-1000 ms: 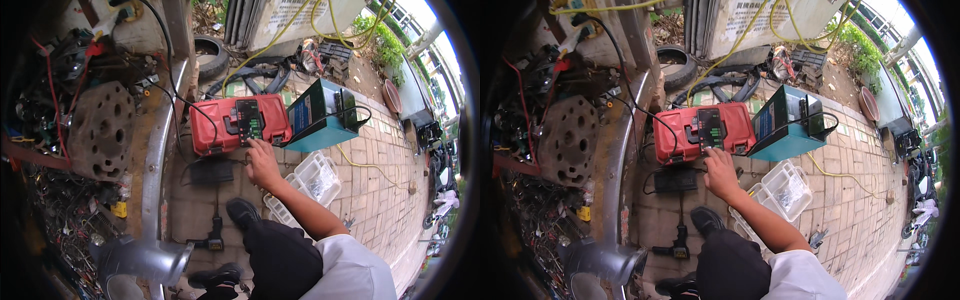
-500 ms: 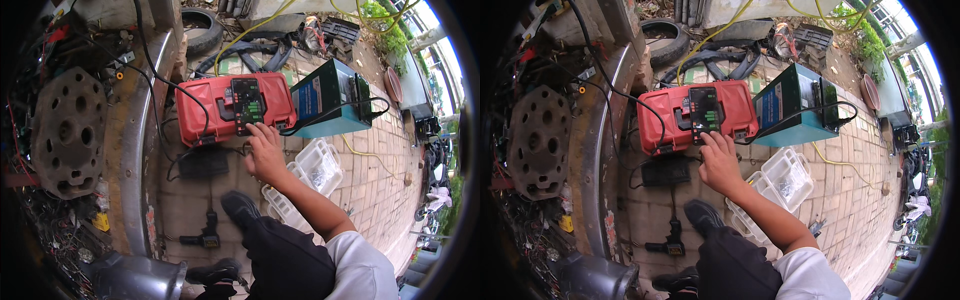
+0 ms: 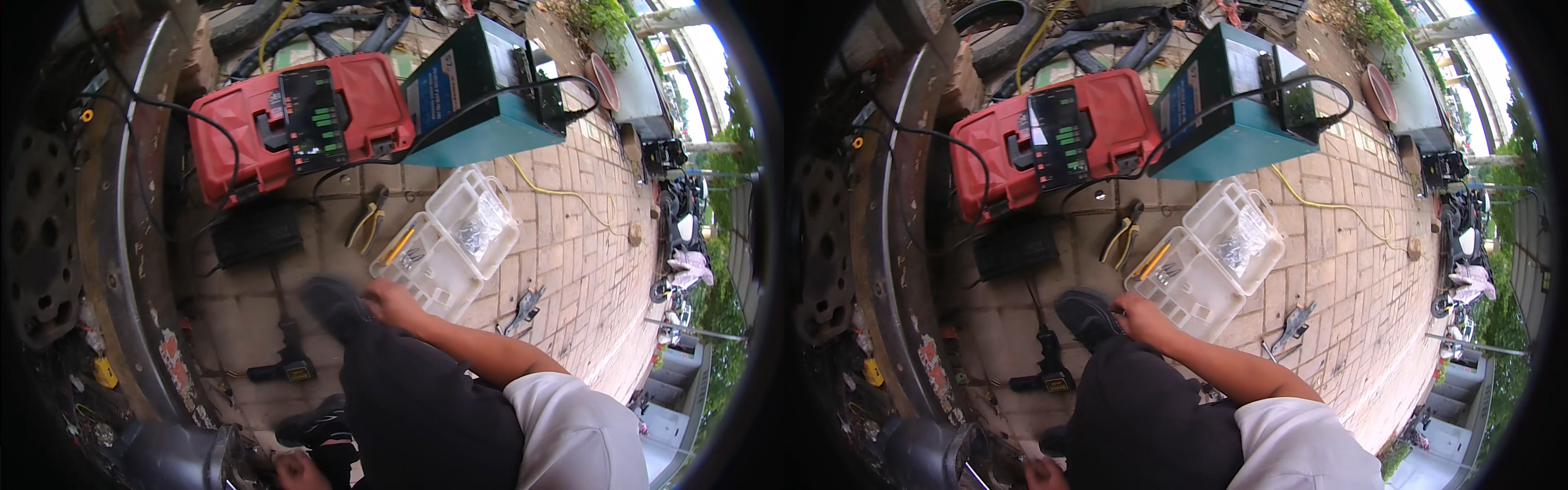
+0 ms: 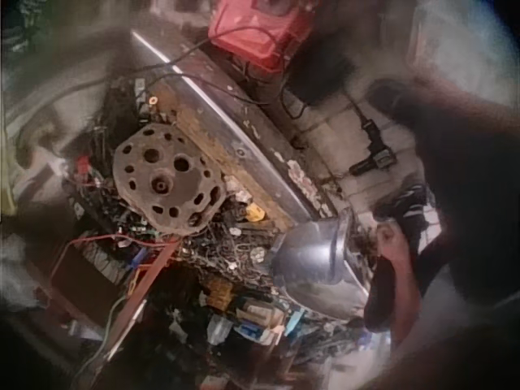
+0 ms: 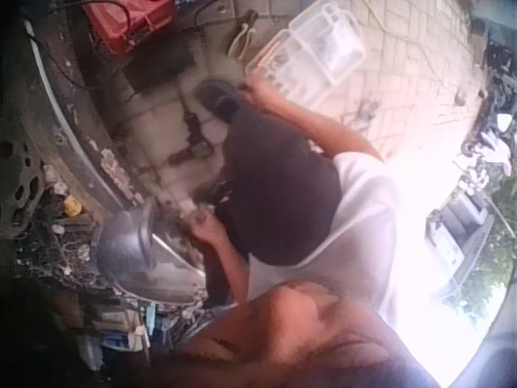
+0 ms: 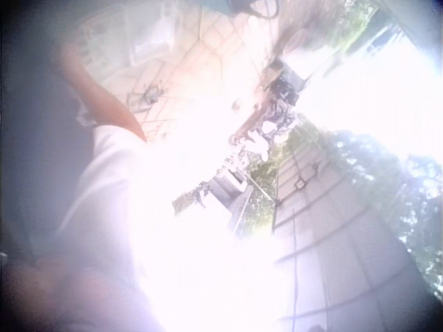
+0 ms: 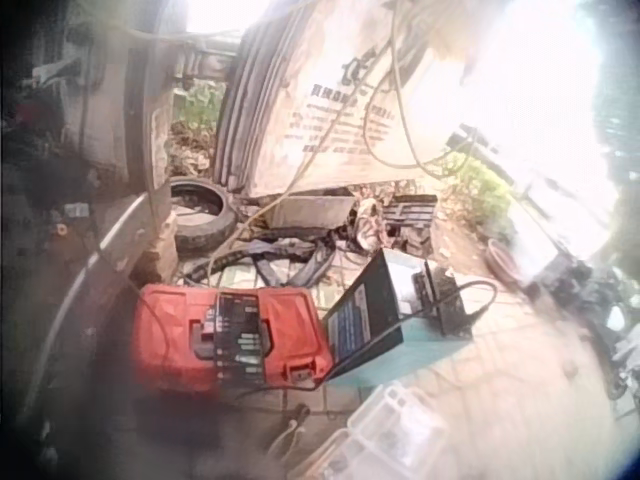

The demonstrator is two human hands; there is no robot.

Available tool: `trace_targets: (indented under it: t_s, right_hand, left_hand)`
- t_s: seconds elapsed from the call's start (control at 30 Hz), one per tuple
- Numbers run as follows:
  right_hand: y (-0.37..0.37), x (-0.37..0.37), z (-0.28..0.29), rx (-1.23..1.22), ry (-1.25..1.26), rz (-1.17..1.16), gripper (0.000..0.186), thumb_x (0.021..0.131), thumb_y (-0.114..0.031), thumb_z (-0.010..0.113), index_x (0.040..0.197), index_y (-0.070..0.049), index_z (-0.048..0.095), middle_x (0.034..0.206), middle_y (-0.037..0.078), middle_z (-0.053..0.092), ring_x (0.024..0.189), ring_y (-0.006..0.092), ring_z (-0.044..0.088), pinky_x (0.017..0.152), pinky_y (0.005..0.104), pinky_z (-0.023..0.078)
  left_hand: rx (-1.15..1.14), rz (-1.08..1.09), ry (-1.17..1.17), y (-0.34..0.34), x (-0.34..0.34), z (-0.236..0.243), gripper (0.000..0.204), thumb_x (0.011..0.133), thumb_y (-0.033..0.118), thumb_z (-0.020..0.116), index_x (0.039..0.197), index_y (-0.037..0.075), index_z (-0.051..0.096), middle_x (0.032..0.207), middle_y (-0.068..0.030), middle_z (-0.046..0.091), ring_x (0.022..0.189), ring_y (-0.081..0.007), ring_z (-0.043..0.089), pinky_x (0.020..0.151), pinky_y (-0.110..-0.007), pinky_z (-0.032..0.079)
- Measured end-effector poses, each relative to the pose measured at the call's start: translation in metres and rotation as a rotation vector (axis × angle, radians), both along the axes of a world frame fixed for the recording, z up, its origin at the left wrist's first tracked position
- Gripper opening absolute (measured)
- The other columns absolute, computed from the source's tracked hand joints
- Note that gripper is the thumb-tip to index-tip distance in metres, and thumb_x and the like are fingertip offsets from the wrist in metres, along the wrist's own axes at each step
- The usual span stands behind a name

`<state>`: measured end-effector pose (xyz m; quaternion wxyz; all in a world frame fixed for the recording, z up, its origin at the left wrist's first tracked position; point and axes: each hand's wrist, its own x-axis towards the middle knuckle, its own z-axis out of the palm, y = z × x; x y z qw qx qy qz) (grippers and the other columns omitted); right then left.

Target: The person uses a rivet gun to attach rivets to a curved metal part. They repeatedly insert rivets, fire the tool, and adjust the part's position while seated on the ground.

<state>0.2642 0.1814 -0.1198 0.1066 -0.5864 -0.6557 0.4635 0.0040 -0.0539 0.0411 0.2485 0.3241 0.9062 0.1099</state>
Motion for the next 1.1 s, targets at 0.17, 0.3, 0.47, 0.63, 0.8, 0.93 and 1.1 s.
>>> trace_targets:
  t_s: [0.17, 0.3, 0.47, 0.63, 0.8, 0.93, 1.1]
  right_hand:
    - [-0.002, 0.034, -0.007, -0.056, -0.142, -0.246, 0.023, 0.092, -0.025, 0.068, 0.093, -0.002, 0.07, 0.084, 0.024, 0.068, 0.081, 0.0419, 0.066, 0.072, 0.0489, 0.051]
    - [-0.015, 0.094, -0.024, 0.096, -0.262, -0.611, 0.025, 0.093, -0.025, 0.069, 0.092, 0.0, 0.07, 0.085, 0.02, 0.071, 0.077, 0.0357, 0.069, 0.07, 0.0443, 0.052]
    - [-0.025, 0.162, -0.067, 0.137, -0.452, -0.598, 0.022, 0.088, -0.019, 0.072, 0.107, -0.009, 0.069, 0.094, 0.011, 0.067, 0.084, 0.0314, 0.067, 0.074, 0.0404, 0.052]
    - [-0.024, 0.215, -0.116, 0.157, -0.456, -0.35, 0.028, 0.086, -0.005, 0.061, 0.113, -0.009, 0.066, 0.103, 0.016, 0.066, 0.096, 0.0402, 0.063, 0.083, 0.0472, 0.05]
    - [-0.008, 0.276, -0.174, 0.07, -0.475, -0.33, 0.031, 0.101, -0.029, 0.058, 0.118, -0.007, 0.07, 0.111, 0.016, 0.071, 0.102, 0.0328, 0.066, 0.088, 0.0412, 0.05]
    - [0.009, 0.278, -0.181, 0.123, -0.5, -0.366, 0.036, 0.101, -0.034, 0.06, 0.121, -0.005, 0.069, 0.112, 0.014, 0.072, 0.098, 0.0287, 0.066, 0.088, 0.0366, 0.05]
    - [0.063, 0.145, -0.074, 0.14, -0.072, -0.196, 0.034, 0.101, -0.029, 0.058, 0.112, 0.002, 0.067, 0.094, 0.005, 0.067, 0.077, 0.0136, 0.053, 0.071, 0.0267, 0.044]
  left_hand:
    - [0.182, -0.112, -0.42, 0.061, 0.013, -0.065, 0.021, 0.091, 0.004, 0.068, 0.111, -0.003, 0.065, 0.104, -0.0147, 0.066, 0.095, -0.0228, 0.063, 0.085, -0.035, 0.052]
    - [-0.04, 0.306, -0.65, 0.059, 0.0, -0.064, 0.011, 0.094, 0.006, 0.067, 0.092, -0.004, 0.063, 0.077, -0.0044, 0.063, 0.071, -0.0142, 0.06, 0.067, -0.028, 0.05]
    - [-0.237, 0.256, -0.364, 0.028, -0.017, -0.079, 0.022, 0.092, 0.014, 0.073, 0.082, -0.001, 0.061, 0.071, -0.0039, 0.056, 0.063, -0.0155, 0.051, 0.063, -0.033, 0.046]
    - [-0.116, -0.014, -0.353, 0.0, -0.004, -0.091, 0.037, 0.084, 0.02, 0.08, 0.112, 0.001, 0.064, 0.117, -0.0191, 0.058, 0.114, -0.0366, 0.052, 0.104, -0.046, 0.041]
    - [-0.012, -0.03, -0.396, 0.004, 0.013, -0.088, 0.033, 0.09, 0.023, 0.074, 0.115, 0.003, 0.066, 0.119, -0.019, 0.062, 0.113, -0.0362, 0.058, 0.101, -0.042, 0.046]
    - [-0.016, 0.005, -0.433, 0.019, 0.011, -0.075, 0.029, 0.092, 0.021, 0.071, 0.112, 0.001, 0.066, 0.113, -0.0175, 0.064, 0.107, -0.0344, 0.062, 0.095, -0.041, 0.049]
    - [0.242, 0.086, -0.644, 0.083, 0.021, -0.067, 0.024, 0.095, 0.01, 0.066, 0.116, -0.001, 0.063, 0.107, -0.0135, 0.062, 0.09, -0.0232, 0.065, 0.081, -0.033, 0.052]
